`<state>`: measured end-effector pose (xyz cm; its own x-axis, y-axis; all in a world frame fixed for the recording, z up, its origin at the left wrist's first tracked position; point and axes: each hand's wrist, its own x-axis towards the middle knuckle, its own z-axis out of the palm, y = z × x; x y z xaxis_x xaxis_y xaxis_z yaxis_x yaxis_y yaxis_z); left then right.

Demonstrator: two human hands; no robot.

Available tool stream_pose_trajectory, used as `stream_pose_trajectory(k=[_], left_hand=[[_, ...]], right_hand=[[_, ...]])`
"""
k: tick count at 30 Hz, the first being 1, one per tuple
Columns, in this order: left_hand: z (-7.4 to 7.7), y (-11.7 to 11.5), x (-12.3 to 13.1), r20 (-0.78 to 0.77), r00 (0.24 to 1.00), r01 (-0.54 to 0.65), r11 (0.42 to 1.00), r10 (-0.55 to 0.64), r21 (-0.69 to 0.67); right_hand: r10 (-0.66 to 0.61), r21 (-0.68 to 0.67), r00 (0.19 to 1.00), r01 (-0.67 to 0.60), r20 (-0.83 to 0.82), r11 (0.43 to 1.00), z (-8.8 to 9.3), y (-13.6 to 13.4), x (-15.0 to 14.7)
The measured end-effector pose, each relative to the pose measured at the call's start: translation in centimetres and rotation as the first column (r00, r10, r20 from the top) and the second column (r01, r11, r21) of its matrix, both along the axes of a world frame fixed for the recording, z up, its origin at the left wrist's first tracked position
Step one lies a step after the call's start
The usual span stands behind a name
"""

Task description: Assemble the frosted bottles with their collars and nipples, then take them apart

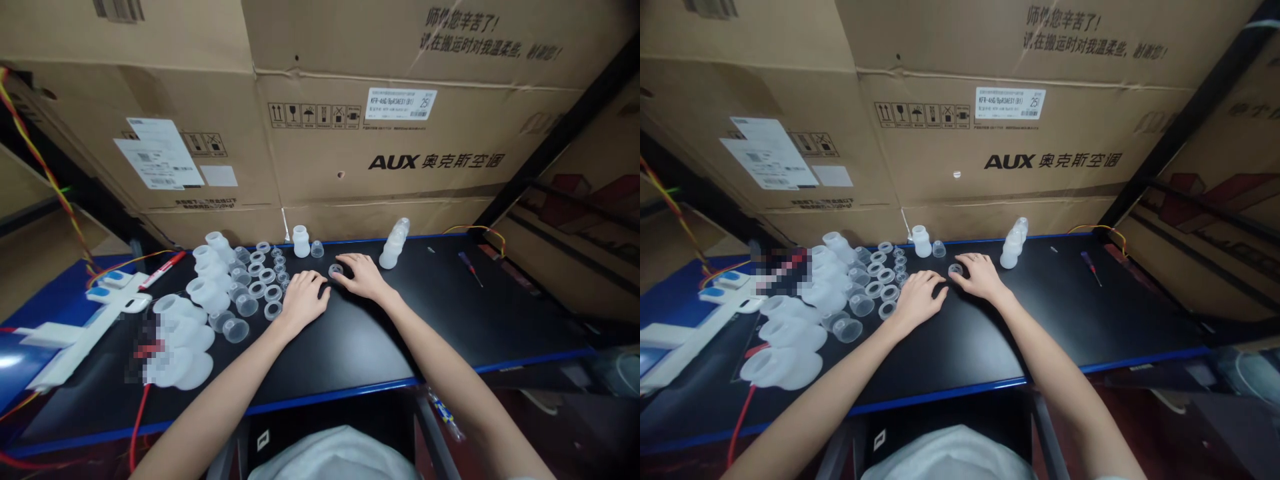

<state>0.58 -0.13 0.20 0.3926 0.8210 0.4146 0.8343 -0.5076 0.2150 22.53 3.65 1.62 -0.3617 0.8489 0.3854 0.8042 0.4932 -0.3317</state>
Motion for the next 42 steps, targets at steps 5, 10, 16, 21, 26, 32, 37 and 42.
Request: stream_pose_trajectory(k=[5, 10, 16, 21, 26, 32, 37, 42], left_hand=[[0.0, -0.1, 0.1, -0.002, 1.0, 0.001, 1.0, -0.001, 0.008], [0.0, 0.0, 0.1, 0.177, 0.984, -0.036, 0.998, 0.027, 0.05], [-0.5, 0.2, 0.0, 0.399, 0.915, 0.037, 0.997, -0.062, 0.069], [-0.1, 0.0, 0.3, 0.51, 0.848, 0.107, 0.989, -0.144, 0.1], [0.4, -0.3, 0.3, 0.524, 0.835, 0.163, 0.985, -0.168, 0.056], [0.9, -0.8, 0.2, 0.514, 0.826, 0.236, 0.97, -0.234, 0.062], [1.4, -1.1, 0.0, 0.507, 0.807, 0.31, 0.948, -0.302, 0.071], [1.7, -1.0, -0.5, 0.439, 0.853, 0.306, 0.952, -0.283, 0.019]], right_hand=[[0.018, -0.023, 0.987, -0.022, -0.161, 0.999, -1.1, 0.7, -0.7], [0.127, 0.018, 0.909, -0.131, -0.398, 0.991, -0.5, -0.4, -1.7], [0.237, 0.088, 0.793, -0.228, -0.562, 0.97, 0.9, -2.4, -3.3], [0.071, -0.021, 0.687, -0.124, -0.723, 0.992, 1.0, -2.7, -4.0], [0.107, 0.136, 0.768, -0.026, -0.632, 0.99, 0.1, -3.2, -4.4], [0.228, 0.366, 0.848, -0.043, -0.479, 0.93, -0.5, -3.5, -4.3], [0.258, 0.427, 0.888, -0.078, -0.382, 0.901, -0.4, -3.4, -4.0], [0.216, 0.397, 0.882, -0.036, -0.42, 0.917, -0.2, -3.5, -4.3]])
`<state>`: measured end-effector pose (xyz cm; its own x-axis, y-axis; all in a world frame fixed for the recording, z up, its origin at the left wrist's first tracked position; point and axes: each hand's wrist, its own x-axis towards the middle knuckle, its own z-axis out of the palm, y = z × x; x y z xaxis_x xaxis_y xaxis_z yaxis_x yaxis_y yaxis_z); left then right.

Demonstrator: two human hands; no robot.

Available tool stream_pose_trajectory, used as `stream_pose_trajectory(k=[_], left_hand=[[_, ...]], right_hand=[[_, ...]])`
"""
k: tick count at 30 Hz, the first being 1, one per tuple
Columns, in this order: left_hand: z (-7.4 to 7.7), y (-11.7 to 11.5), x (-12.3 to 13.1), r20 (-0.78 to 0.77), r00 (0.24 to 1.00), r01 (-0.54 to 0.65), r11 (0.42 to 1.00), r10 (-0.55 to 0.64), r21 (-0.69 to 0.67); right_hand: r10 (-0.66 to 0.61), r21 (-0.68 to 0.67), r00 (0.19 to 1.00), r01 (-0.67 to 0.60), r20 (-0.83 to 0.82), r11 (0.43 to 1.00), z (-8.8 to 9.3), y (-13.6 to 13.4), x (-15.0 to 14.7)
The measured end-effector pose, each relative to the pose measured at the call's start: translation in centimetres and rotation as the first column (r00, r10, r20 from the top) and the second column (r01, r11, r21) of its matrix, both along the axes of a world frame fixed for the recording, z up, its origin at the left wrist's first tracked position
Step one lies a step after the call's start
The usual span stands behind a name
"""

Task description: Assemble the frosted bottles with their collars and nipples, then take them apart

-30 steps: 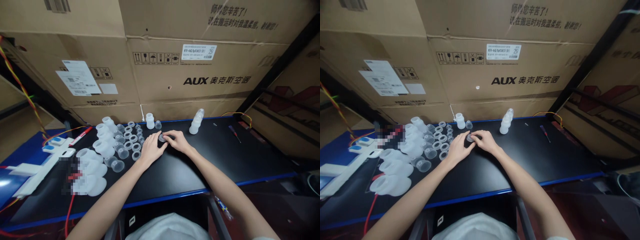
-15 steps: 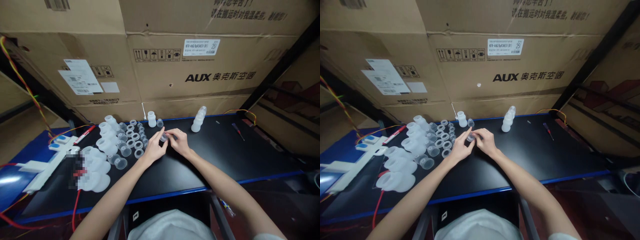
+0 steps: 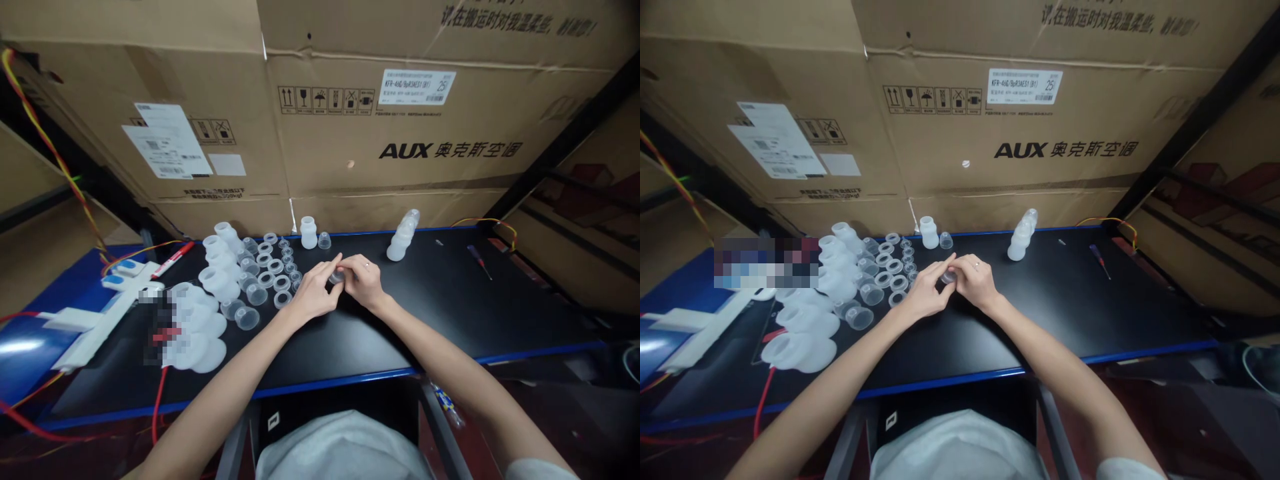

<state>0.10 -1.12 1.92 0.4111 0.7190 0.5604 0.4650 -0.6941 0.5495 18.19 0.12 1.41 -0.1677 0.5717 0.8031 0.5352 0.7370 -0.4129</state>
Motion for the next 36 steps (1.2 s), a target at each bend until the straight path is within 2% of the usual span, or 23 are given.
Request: stream_pose_trajectory(k=[3, 6, 8, 11, 13, 15, 19, 24, 28, 32, 36], left_hand=[[0.3, -0.2, 0.1, -0.019, 1.0, -0.015, 0.999, 0.014, -0.043], [0.6, -0.4, 0.5, 0.132, 0.991, -0.025, 0.995, 0.037, -0.098], [0.6, -0.5, 0.6, 0.292, 0.955, -0.015, 0.994, 0.046, -0.106], [0.3, -0.3, 0.2, 0.437, 0.899, 0.058, 0.991, 0.0, -0.118], [0.0, -0.1, -0.2, 0.456, 0.889, 0.119, 0.981, -0.036, -0.154], [-0.3, 0.3, -0.6, 0.455, 0.889, 0.151, 0.97, -0.049, -0.19], [-0.4, 0.5, -1.0, 0.446, 0.892, 0.161, 0.971, -0.067, -0.177], [0.1, -0.1, -1.3, 0.397, 0.914, 0.156, 0.978, -0.09, -0.138], [0.4, -0.3, -1.5, 0.337, 0.938, 0.156, 0.967, -0.082, -0.2], [0.4, -0.5, -1.5, 0.303, 0.952, 0.139, 0.954, -0.055, -0.266], [0.3, -0.3, -1.5, 0.295, 0.955, 0.135, 0.933, -0.032, -0.333]], right_hand=[[-0.056, -0.139, 0.993, 0.042, -0.099, 0.989, 0.4, -0.4, -0.7], [-0.121, -0.284, 0.958, 0.044, -0.261, 0.958, 1.1, -0.9, -1.5], [-0.114, -0.347, 0.924, -0.021, -0.366, 0.938, 1.5, -1.2, -1.8], [-0.003, -0.4, 0.905, -0.185, -0.425, 0.898, 2.0, -1.4, -1.5], [0.102, -0.411, 0.913, -0.275, -0.394, 0.869, 2.4, -1.4, -0.9], [0.19, -0.421, 0.944, -0.293, -0.271, 0.858, 2.7, -1.2, -0.1], [0.275, -0.452, 0.96, -0.226, 0.046, 0.863, 3.4, -1.3, 1.1], [0.292, -0.46, 0.938, -0.178, 0.189, 0.87, 4.2, -1.9, 1.5], [0.334, -0.447, 0.923, -0.221, 0.19, 0.867, 4.4, -2.2, 1.3], [0.454, -0.486, 0.89, -0.376, 0.049, 0.789, 4.0, -2.5, 0.6], [0.494, -0.501, 0.863, -0.476, -0.106, 0.723, 3.2, -2.6, -0.1]])
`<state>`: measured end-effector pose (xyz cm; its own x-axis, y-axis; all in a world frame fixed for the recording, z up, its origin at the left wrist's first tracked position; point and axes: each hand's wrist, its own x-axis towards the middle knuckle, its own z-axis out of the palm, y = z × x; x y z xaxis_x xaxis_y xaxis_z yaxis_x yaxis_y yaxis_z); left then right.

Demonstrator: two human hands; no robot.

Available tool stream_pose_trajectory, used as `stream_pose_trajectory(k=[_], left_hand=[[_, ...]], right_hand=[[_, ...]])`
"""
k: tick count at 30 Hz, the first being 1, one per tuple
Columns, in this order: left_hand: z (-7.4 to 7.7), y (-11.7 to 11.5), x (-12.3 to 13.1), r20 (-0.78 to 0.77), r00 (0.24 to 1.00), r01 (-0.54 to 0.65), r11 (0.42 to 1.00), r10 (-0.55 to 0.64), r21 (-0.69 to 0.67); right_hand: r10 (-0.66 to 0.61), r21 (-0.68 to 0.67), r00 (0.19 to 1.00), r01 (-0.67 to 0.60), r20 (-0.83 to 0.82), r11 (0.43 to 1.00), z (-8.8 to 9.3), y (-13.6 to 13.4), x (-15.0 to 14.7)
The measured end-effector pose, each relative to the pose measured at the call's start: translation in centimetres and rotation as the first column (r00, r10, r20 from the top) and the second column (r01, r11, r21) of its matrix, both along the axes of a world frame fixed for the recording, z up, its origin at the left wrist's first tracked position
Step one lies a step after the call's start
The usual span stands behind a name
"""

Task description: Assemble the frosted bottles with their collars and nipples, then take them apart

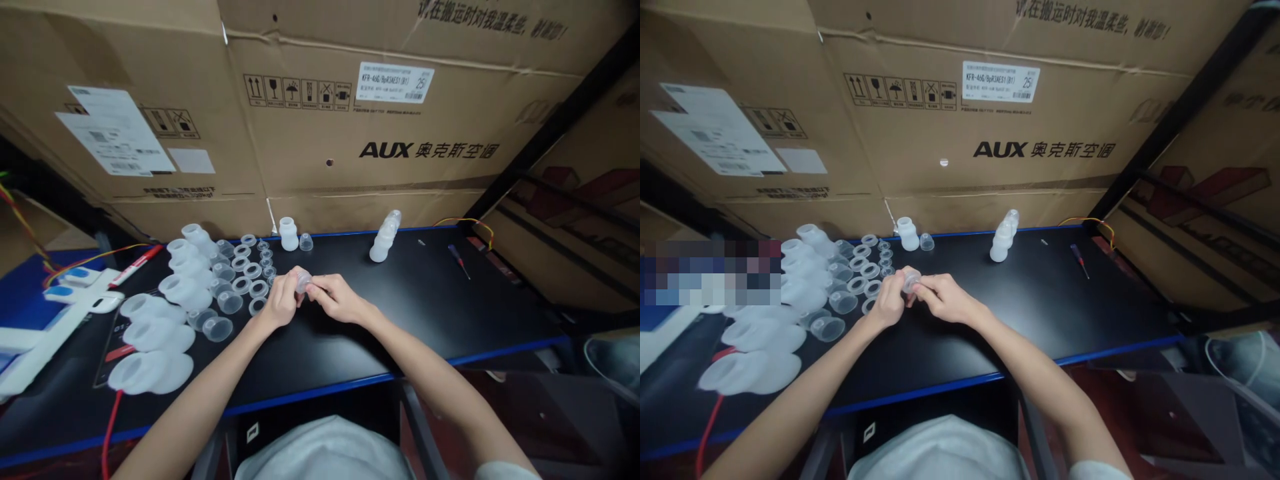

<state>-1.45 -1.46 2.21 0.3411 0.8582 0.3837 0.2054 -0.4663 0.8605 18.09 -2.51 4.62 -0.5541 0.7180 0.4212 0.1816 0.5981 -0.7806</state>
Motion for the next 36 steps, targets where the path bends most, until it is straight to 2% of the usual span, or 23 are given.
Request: stream_pose_trajectory(k=[6, 9, 13, 16, 18, 20, 23, 28, 31, 33, 36], left_hand=[[-0.1, 0.2, 0.1, 0.006, 1.0, -0.008, 0.996, 0.008, -0.092], [-0.2, 0.1, 0.4, 0.04, 0.999, -0.019, 0.984, 0.027, -0.175], [-0.2, 0.1, 0.7, 0.142, 0.989, -0.007, 0.955, 0.051, -0.295], [-0.3, 0.3, 0.9, 0.24, 0.97, 0.07, 0.902, 0.038, -0.426], [-0.4, 0.5, 1.0, 0.314, 0.949, 0.143, 0.875, 0.011, -0.462], [-0.3, 0.6, 1.1, 0.392, 0.92, 0.193, 0.88, -0.008, -0.434], [0.2, 0.5, 1.0, 0.459, 0.888, 0.155, 0.921, 0.028, -0.357], [1.0, 0.0, 1.1, 0.434, 0.901, 0.092, 0.968, 0.019, -0.233], [0.9, 0.2, 1.2, 0.439, 0.898, 0.062, 0.984, 0.019, -0.169], [0.7, 0.4, 1.2, 0.449, 0.893, 0.048, 0.986, 0.029, -0.159], [0.4, 0.6, 1.2, 0.451, 0.89, 0.016, 0.985, 0.065, -0.173]], right_hand=[[-0.004, -0.209, 0.998, -0.01, -0.068, 0.978, -0.6, 0.1, -0.3], [0.022, -0.279, 0.992, -0.055, -0.122, 0.959, -0.6, 0.1, -0.3], [0.075, -0.313, 0.973, -0.143, -0.219, 0.939, -0.3, 0.1, -0.6], [0.091, -0.302, 0.957, -0.176, -0.276, 0.937, 0.0, 0.2, -0.7], [0.082, -0.291, 0.957, -0.165, -0.278, 0.942, 0.2, 0.4, -0.6], [0.067, -0.26, 0.968, -0.131, -0.243, 0.957, 0.5, 0.5, -0.2], [0.036, -0.177, 0.989, -0.061, -0.142, 0.982, 0.8, 0.6, 0.4], [-0.1, -0.057, 0.995, 0.1, -0.001, 0.993, 0.4, 0.9, 1.3], [-0.191, 0.01, 0.981, 0.191, -0.023, 0.982, -0.3, 1.4, 1.3], [-0.239, -0.013, 0.965, 0.239, -0.105, 0.971, -0.9, 1.7, 1.1], [-0.251, -0.184, 0.937, 0.21, -0.243, 0.96, -1.4, 2.0, 0.8]])
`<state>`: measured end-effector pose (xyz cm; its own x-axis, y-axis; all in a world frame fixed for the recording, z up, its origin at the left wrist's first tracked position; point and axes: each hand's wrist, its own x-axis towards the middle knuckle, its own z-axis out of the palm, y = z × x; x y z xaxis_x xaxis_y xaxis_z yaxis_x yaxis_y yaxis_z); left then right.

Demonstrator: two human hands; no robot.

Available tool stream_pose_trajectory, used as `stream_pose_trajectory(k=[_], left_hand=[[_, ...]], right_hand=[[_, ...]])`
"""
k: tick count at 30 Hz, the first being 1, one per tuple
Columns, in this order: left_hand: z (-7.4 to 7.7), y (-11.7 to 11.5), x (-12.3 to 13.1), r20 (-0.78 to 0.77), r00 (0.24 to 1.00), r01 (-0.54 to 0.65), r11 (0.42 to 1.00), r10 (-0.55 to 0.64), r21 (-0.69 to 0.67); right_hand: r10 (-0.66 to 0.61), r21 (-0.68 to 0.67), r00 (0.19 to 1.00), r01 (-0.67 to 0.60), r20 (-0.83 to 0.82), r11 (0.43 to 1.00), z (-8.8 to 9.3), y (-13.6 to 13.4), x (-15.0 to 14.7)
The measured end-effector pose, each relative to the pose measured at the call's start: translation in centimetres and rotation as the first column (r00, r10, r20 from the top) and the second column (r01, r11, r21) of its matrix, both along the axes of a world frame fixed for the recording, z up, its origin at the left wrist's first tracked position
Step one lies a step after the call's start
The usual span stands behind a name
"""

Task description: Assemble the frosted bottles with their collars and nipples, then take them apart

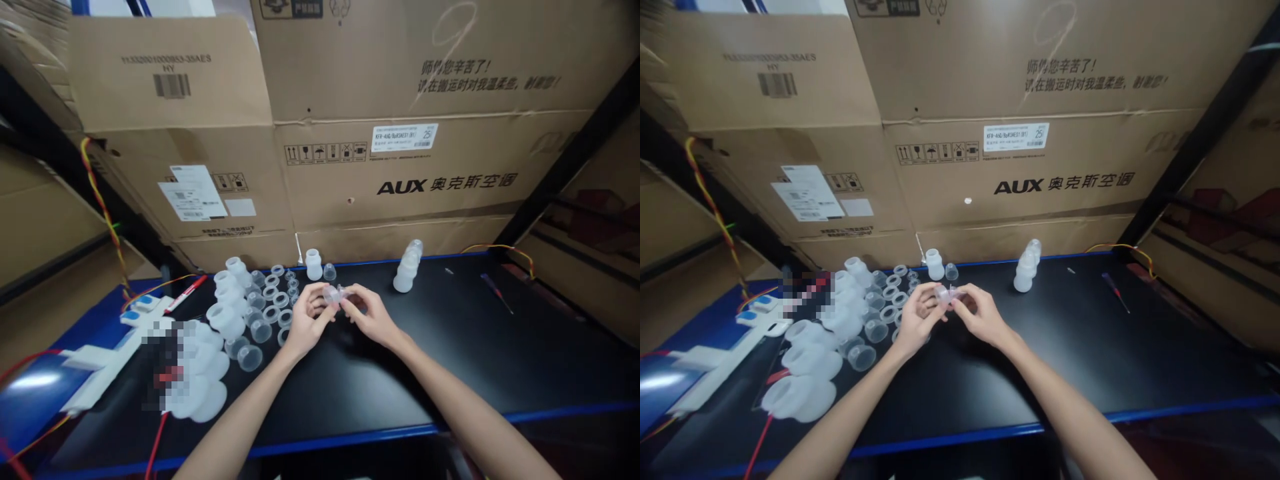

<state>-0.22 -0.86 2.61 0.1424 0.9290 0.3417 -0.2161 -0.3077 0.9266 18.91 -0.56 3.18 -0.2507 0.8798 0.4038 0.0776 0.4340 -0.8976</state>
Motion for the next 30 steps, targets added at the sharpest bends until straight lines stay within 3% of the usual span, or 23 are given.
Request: stream_pose_trajectory(k=[4, 7, 11, 15, 18, 21, 25, 30], left_hand=[[-0.1, 0.1, 0.3, -0.004, 0.998, -0.066, 0.997, 0.066, -0.034], [-0.3, 0.3, 0.5, 0.008, 0.994, -0.108, 0.993, 0.108, -0.042], [-0.6, 0.4, 0.6, -0.015, 0.985, -0.173, 0.984, 0.173, -0.028], [-0.7, 0.5, 0.6, -0.035, 0.965, -0.26, 0.966, 0.259, -0.01], [-0.7, 0.8, 0.5, -0.041, 0.953, -0.302, 0.953, 0.301, -0.03], [-0.7, 0.8, 0.4, -0.045, 0.967, -0.253, 0.965, 0.25, -0.071], [-0.4, 0.4, 0.3, -0.01, 0.995, -0.103, 0.993, 0.102, -0.052], [-0.5, 0.4, 0.0, 0.071, 0.997, 0.01, 0.999, -0.006, -0.047]], right_hand=[[0.135, -0.149, 0.964, -0.172, -0.228, 0.974, 0.3, -0.1, -0.2], [0.158, -0.164, 0.952, -0.205, -0.261, 0.965, 0.7, -0.2, -0.4], [0.057, -0.182, 0.965, -0.106, -0.258, 0.978, 0.6, 0.2, -0.7], [-0.169, -0.179, 0.949, 0.124, -0.265, 0.976, 0.1, 0.7, -0.6], [-0.279, -0.062, 0.948, 0.273, -0.155, 0.96, -0.1, 0.6, -0.3], [-0.337, 0.185, 0.941, 0.329, 0.015, 0.926, 0.1, 0.1, -0.3], [-0.399, 0.451, 0.907, 0.302, 0.134, 0.84, 0.1, -0.5, -0.6], [-0.342, 0.529, 0.919, 0.193, 0.199, 0.826, 0.1, -0.7, -0.5]])
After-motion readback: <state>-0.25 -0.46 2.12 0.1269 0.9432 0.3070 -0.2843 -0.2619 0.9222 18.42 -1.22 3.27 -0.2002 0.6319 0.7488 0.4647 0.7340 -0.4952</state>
